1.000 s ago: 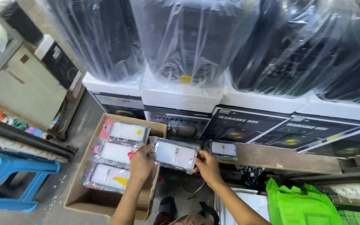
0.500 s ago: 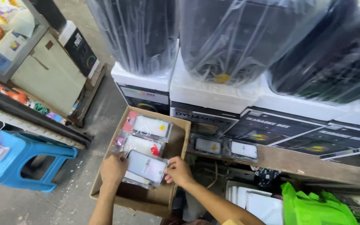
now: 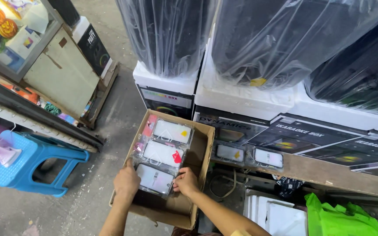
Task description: Picking up and inspecting packaged mobile phone screen protectors from a cardboard box in a stockroom.
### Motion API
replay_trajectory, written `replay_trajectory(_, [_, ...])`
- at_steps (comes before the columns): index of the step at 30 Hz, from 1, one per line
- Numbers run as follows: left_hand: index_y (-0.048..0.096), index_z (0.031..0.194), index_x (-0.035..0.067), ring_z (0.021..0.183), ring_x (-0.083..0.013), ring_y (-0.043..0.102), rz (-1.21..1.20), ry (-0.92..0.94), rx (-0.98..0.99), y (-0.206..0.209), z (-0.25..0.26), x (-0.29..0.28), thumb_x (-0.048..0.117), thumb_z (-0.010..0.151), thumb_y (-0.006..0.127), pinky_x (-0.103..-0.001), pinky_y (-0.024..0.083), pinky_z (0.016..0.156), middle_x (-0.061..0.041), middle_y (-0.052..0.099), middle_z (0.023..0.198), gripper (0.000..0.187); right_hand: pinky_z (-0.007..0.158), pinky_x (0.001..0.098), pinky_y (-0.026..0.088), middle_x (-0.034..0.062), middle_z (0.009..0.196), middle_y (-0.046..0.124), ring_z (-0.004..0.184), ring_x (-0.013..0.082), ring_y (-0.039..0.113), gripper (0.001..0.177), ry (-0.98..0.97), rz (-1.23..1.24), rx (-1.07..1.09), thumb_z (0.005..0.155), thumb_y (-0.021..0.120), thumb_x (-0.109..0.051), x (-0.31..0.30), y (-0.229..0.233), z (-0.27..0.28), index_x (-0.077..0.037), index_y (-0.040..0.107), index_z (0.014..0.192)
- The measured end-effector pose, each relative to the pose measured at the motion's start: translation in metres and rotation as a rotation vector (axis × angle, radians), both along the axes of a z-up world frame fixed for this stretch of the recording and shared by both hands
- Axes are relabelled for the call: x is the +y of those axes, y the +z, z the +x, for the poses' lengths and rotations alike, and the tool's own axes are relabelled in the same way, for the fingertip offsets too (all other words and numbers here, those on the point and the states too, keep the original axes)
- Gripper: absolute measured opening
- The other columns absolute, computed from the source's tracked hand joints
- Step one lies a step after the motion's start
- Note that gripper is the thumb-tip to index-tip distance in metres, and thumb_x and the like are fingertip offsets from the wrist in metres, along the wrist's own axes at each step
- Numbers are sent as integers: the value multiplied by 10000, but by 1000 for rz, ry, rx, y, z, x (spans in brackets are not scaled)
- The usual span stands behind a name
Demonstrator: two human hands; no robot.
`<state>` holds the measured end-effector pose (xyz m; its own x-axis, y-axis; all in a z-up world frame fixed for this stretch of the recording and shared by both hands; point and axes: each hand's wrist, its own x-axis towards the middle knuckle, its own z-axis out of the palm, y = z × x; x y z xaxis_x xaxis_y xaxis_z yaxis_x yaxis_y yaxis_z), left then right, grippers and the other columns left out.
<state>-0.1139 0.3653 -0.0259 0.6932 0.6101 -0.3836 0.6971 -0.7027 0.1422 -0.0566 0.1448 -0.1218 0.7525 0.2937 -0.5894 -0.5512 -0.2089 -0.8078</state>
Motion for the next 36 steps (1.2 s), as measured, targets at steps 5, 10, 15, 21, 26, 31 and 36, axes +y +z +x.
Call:
replay_trajectory(5, [416,1493,62,1378,-351,476,73,-103,-228,20,-9,-27,180,838,672,-482,467,1087,-147,463,1533,714,686,360,619,105,954,671,778,220,705,543,73,-172,-236,781,792,-17,-10,2,-3,-25,527,1255])
replay_trajectory(10, [314,1547,99,1523,-366,237,103,-272,-189,11,-1,-41,306,889,660,-519,298,1216,-152,233,1652,771,1069,440,455,175,1311,558,1244,366,535,683,264,-361,-839,722,841,-56,-21,59,-6,-38,538,1333])
replay_trajectory(15, [157,1631,76,1509,-492,-1,59,-517,-247,1,14,-59,475,932,585,-597,45,1198,-279,28,1692,912,1149,491,316,195,1653,102,1462,443,280,977,607,-493,-849,739,871,-147,-14,66,6,-39,302,1527])
replay_trajectory(21, [225,1560,58,1508,-485,55,101,-538,-369,-37,17,-67,521,955,498,-631,53,1187,-288,71,1635,810,1142,498,399,95,1727,64,1417,436,381,860,743,-571,-657,828,777,-187,-15,91,10,-101,330,1558])
replay_trajectory(26, [274,1543,28,1494,-502,110,134,-519,-537,-56,14,-63,496,962,485,-631,70,1192,-310,127,1621,775,1150,554,352,161,1700,69,1426,485,323,880,693,-572,-758,817,811,-191,-17,84,1,-95,350,1561])
replay_trajectory(31, [280,1548,28,1493,-499,126,168,-509,-556,-59,17,-64,475,976,452,-637,73,1190,-309,134,1625,746,1181,639,153,248,1659,64,1519,479,89,890,826,-613,-927,807,825,-277,-10,96,-3,-67,357,1534])
replay_trajectory(36, [304,1555,138,1495,-474,131,221,-503,-517,-62,18,-66,512,977,402,-638,78,1179,-261,143,1635,695,1220,625,50,255,1663,133,1553,448,14,874,878,-691,-976,873,740,-353,-4,59,5,13,325,1549])
